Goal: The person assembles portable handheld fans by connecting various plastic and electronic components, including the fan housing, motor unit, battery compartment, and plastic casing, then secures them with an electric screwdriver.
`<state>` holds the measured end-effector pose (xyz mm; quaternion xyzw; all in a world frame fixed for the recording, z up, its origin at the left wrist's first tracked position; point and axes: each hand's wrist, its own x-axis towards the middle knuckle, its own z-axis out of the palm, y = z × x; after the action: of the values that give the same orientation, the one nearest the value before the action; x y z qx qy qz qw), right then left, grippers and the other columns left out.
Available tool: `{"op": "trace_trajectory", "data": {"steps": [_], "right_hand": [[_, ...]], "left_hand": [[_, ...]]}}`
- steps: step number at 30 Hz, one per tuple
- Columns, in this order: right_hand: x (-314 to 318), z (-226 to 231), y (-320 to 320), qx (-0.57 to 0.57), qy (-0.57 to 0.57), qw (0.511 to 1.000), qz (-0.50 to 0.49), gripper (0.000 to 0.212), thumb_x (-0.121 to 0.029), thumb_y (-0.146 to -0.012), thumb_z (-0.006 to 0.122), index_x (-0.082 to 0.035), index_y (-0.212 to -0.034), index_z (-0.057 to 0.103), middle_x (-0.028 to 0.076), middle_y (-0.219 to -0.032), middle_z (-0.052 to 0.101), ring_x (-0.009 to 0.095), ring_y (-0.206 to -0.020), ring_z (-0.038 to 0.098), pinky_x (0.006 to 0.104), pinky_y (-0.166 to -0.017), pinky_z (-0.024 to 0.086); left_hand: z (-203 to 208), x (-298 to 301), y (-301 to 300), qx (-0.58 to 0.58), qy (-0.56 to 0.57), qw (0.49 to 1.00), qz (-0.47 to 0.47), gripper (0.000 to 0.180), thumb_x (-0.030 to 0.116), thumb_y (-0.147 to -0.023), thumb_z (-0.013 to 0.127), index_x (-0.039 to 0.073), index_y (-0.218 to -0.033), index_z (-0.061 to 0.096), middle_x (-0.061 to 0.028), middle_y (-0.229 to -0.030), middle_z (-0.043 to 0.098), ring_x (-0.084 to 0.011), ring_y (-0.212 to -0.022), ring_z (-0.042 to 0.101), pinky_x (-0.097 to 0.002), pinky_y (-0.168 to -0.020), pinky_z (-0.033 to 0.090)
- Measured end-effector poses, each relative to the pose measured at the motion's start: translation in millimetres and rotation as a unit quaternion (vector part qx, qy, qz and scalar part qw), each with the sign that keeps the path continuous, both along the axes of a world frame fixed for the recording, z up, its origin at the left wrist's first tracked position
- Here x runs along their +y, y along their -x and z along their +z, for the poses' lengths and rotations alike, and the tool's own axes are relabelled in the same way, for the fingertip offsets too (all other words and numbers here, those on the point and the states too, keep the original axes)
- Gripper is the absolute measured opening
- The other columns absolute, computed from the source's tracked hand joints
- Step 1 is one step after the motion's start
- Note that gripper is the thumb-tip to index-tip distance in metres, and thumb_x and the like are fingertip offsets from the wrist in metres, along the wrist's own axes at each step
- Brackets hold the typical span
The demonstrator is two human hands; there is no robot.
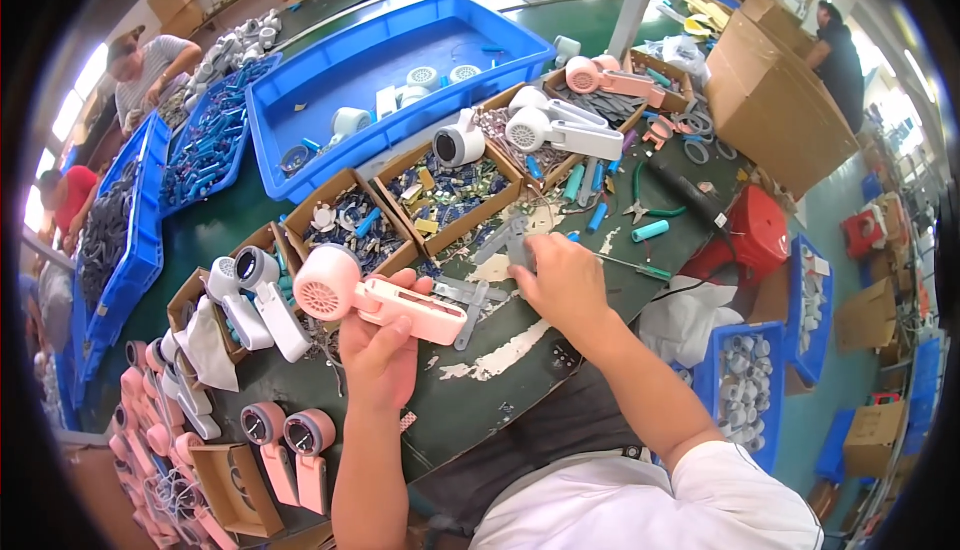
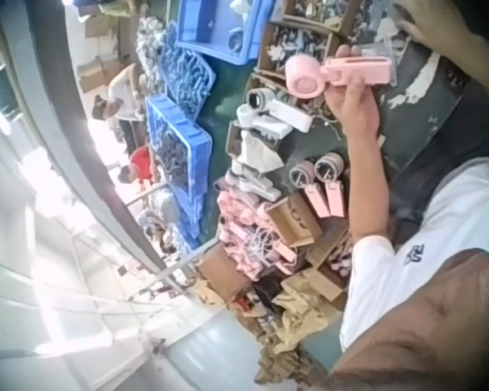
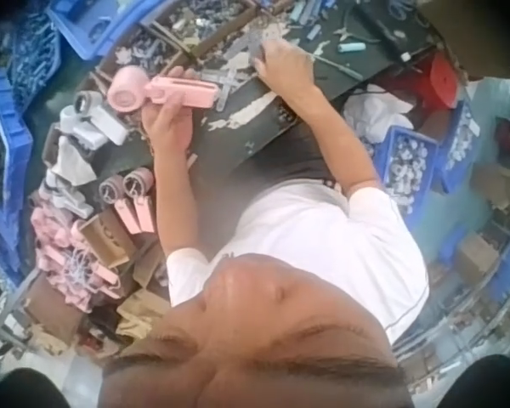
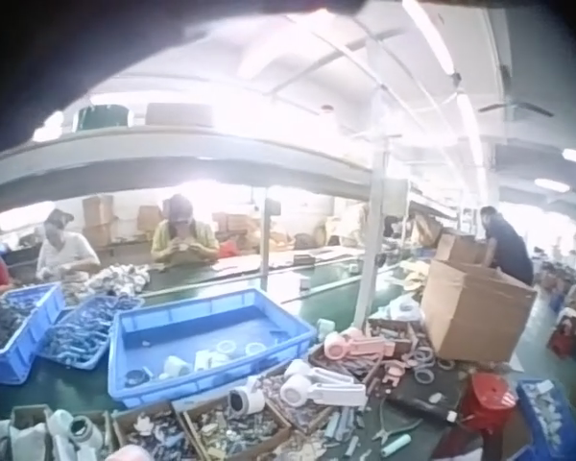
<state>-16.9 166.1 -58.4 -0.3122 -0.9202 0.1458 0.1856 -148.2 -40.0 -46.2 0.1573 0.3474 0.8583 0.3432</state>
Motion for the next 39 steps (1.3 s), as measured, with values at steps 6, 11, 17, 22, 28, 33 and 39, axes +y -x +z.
{"op": "trace_trajectory", "data": {"steps": [6, 11, 17, 22, 28, 33, 39], "right_hand": [[5.1, -2.5, 9.0, -0.011, 0.008, 0.999, -0.033, 0.026, -0.017, -0.08, 0.074, -0.004, -0.102, 0.073, 0.016, -0.096, 0.071, 0.036, -0.087, 0.07, 0.0445, -0.078, 0.056], [2.5, -2.6, 8.6, 0.046, -0.056, 0.997, -0.012, 0.012, -0.013, -0.084, 0.07, -0.004, -0.091, 0.069, 0.014, -0.088, 0.068, 0.035, -0.082, 0.069, 0.045, -0.075, 0.056], [-30.1, 41.9, 2.1, 0.183, 0.21, 0.959, 0.054, 0.012, -0.006, -0.089, 0.064, -0.002, -0.101, 0.066, 0.014, -0.086, 0.067, 0.033, -0.078, 0.068, 0.0418, -0.072, 0.054], [-61.0, 54.0, 2.3, 0.24, 0.273, 0.913, 0.185, 0.015, -0.002, -0.094, 0.059, -0.002, -0.109, 0.063, 0.017, -0.09, 0.067, 0.035, -0.081, 0.068, 0.042, -0.07, 0.054], [-69.4, 49.9, 5.9, 0.241, 0.2, 0.926, 0.21, 0.018, -0.006, -0.096, 0.061, -0.001, -0.111, 0.068, 0.016, -0.095, 0.065, 0.036, -0.081, 0.066, 0.0427, -0.071, 0.053], [-69.5, 43.6, 9.6, 0.248, 0.207, 0.923, 0.208, 0.02, -0.008, -0.096, 0.064, -0.002, -0.114, 0.069, 0.015, -0.096, 0.063, 0.034, -0.083, 0.065, 0.0413, -0.072, 0.053], [-75.7, 46.5, 10.6, 0.263, 0.246, 0.912, 0.198, 0.023, -0.008, -0.094, 0.068, -0.004, -0.117, 0.069, 0.014, -0.099, 0.062, 0.032, -0.084, 0.065, 0.0397, -0.071, 0.052]], "left_hand": [[-13.0, 0.9, 2.3, -0.038, -0.083, 0.995, -0.045, 0.053, 0.004, -0.074, 0.069, 0.006, -0.124, 0.051, -0.007, -0.109, 0.055, -0.0254, -0.105, 0.057, -0.0458, -0.101, 0.048], [-12.7, -2.1, 3.1, -0.059, -0.099, 0.991, -0.074, 0.056, 0.006, -0.075, 0.069, 0.005, -0.129, 0.051, -0.008, -0.11, 0.058, -0.0255, -0.107, 0.059, -0.0453, -0.101, 0.049], [-13.3, -1.9, 3.9, -0.049, -0.11, 0.989, -0.083, 0.053, 0.003, -0.079, 0.068, 0.006, -0.129, 0.05, -0.0087, -0.113, 0.059, -0.0277, -0.113, 0.061, -0.049, -0.109, 0.049], [-14.1, 1.8, -5.5, 0.012, -0.087, 0.993, -0.074, 0.051, -0.004, -0.084, 0.071, 0.007, -0.129, 0.05, -0.0094, -0.12, 0.06, -0.0267, -0.119, 0.06, -0.0483, -0.107, 0.049], [-12.3, 4.0, -9.9, 0.049, -0.016, 0.998, -0.028, 0.045, -0.009, -0.088, 0.067, 0.004, -0.128, 0.052, -0.0099, -0.123, 0.061, -0.0204, -0.112, 0.063, -0.0388, -0.098, 0.053], [-15.3, 4.7, -11.4, 0.061, -0.026, 0.997, -0.031, 0.045, -0.007, -0.089, 0.07, 0.004, -0.129, 0.053, -0.0094, -0.126, 0.061, -0.0186, -0.114, 0.063, -0.0361, -0.099, 0.053], [-11.1, 6.3, -15.4, 0.046, -0.014, 0.998, -0.032, 0.044, -0.003, -0.088, 0.073, 0.006, -0.127, 0.055, -0.0074, -0.124, 0.061, -0.0193, -0.115, 0.06, -0.0387, -0.103, 0.047]]}}
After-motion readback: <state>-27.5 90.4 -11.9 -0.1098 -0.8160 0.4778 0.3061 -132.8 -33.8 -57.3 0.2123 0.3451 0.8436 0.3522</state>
